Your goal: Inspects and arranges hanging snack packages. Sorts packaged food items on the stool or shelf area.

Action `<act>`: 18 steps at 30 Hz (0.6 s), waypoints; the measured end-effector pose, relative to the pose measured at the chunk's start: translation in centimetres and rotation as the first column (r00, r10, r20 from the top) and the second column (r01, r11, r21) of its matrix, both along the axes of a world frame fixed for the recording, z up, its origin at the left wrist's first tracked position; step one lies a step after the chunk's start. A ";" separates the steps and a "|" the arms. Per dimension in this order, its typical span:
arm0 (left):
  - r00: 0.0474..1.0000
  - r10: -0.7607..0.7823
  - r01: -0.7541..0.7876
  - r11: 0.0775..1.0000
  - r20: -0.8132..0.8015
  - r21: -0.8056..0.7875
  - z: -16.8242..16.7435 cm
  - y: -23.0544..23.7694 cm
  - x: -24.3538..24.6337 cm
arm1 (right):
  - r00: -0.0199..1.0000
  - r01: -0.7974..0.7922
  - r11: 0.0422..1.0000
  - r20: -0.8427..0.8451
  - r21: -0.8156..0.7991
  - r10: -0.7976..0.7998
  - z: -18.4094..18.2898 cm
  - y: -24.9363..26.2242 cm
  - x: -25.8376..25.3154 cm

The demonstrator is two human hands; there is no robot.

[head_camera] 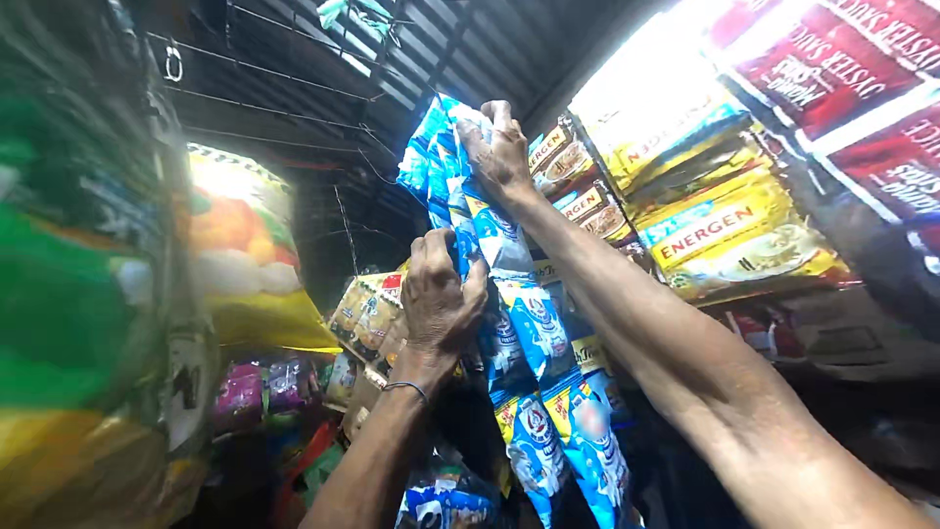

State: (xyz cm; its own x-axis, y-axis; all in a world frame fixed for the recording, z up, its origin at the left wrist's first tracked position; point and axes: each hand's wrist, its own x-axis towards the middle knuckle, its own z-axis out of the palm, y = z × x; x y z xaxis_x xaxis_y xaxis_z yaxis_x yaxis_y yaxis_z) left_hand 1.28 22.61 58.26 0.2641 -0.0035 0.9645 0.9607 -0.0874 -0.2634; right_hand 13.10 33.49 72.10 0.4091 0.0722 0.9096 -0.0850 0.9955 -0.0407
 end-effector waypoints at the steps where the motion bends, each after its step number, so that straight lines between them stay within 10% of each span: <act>1: 1.000 -0.018 0.018 1.000 0.004 0.001 -0.1 0.0 -0.1 | 1.000 0.013 1.000 -0.005 -0.007 -0.013 -0.4 0.0 0.0; 12: 0.995 -0.093 0.092 0.995 0.032 0.033 -0.5 0.5 -0.6 | 0.966 0.047 0.987 0.260 -0.154 -0.006 -7.5 -1.3 1.0; 18: 0.996 -0.090 0.089 0.995 0.013 0.050 -0.6 0.8 -1.0 | 0.978 0.049 0.991 0.207 -0.126 -0.022 -5.6 -2.0 1.0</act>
